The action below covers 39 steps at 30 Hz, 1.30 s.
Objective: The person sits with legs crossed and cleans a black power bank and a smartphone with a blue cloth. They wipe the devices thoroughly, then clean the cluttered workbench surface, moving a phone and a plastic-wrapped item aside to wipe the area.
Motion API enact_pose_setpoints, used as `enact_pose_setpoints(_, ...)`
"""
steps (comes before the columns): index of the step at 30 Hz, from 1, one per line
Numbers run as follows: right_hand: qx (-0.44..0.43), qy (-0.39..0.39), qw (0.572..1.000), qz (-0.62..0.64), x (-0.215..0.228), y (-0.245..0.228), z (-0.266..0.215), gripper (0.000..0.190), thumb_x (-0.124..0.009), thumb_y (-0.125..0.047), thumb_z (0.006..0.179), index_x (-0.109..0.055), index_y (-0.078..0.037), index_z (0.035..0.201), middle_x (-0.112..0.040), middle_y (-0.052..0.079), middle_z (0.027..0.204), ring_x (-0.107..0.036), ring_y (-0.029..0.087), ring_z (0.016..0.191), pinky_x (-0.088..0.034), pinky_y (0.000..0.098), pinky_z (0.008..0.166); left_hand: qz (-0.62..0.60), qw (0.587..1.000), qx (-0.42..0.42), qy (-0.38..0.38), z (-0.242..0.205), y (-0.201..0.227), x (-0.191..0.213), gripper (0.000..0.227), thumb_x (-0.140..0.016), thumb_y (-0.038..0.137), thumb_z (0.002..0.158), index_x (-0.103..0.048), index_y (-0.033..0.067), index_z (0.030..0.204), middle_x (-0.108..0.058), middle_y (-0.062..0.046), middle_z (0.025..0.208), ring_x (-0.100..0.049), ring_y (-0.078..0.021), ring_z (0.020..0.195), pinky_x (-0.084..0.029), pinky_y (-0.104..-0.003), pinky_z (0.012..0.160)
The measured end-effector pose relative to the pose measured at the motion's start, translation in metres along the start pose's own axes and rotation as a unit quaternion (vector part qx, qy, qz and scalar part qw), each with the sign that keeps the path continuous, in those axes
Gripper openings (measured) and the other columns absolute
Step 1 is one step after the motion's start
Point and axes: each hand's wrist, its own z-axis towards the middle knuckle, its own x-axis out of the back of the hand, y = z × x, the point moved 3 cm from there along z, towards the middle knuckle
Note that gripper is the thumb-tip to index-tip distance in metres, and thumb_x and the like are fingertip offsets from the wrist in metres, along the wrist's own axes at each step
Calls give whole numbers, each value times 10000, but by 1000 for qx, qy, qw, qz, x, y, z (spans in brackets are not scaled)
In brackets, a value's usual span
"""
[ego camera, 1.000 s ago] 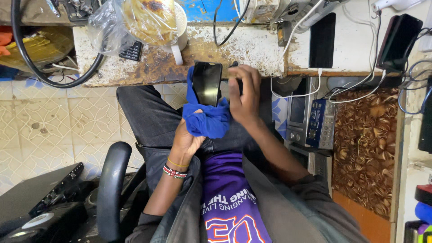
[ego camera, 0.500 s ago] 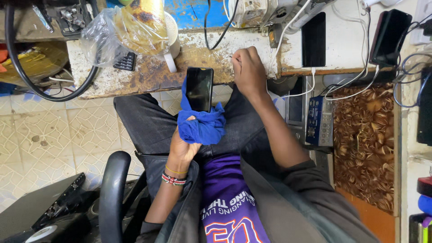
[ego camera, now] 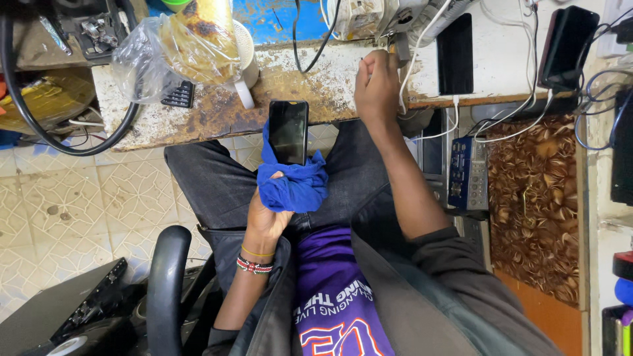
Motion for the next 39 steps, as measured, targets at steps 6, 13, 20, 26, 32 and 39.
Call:
enact_pose_setpoints(6,-1,-65,996,63,39,-56,-24,270,-599,-178,1089,-567,-2,1291,-537,234,1219,-605,382,1014,-529,452,804,6,1000,-23,-2,-8,7,-23,129,-646,44,962,-666,21,1088,-722,-118,997,-716,-241,944,-583,-429,941)
enact_pose_setpoints(13,-290,-453,756,375,29,-98,-138,756,-232,-613,1088,-512,-52,1509,-485,250,1543,-401,366,1467,-271,559,1231,8,997,-53,-52,-21,15,-74,156,-654,-28,941,-664,25,1087,-666,-81,868,-703,-185,812,-594,-370,738)
enact_pose_setpoints(20,-356,-339,461,739,15,-75,-186,788,-262,-693,1039,-427,-105,1537,-566,180,1474,-551,351,1358,-435,634,1122,20,993,-85,-80,-25,28,-101,225,-672,-83,913,-673,-1,1123,-655,-105,819,-719,-226,779,-614,-418,681)
enact_pose_setpoints(26,-397,-222,593,664,33,-61,-153,307,-672,-40,901,-629,-39,1205,-719,156,1082,-730,296,1032,-627,493,884,0,991,-112,-68,-17,31,-87,267,-652,-123,898,-683,-26,1145,-732,-169,898,-759,-313,899,-641,-529,782)
enact_pose_setpoints(32,-268,-167,521,793,81,-73,-93,437,-529,-75,859,-626,4,1278,-684,231,1260,-650,397,1219,-464,642,1149,-44,992,-112,-45,-17,27,-75,328,-636,-90,896,-701,12,1201,-757,-188,1021,-746,-352,994,-558,-609,983)
enact_pose_setpoints(39,-104,-214,734,636,91,-99,-94,391,-657,-32,898,-682,8,1286,-626,178,1344,-545,352,1325,-370,482,1225,12,990,-90,-105,-13,5,-80,479,-474,308,1112,-439,143,1560,-643,-197,1371,-633,-329,1261,-479,-584,1114)
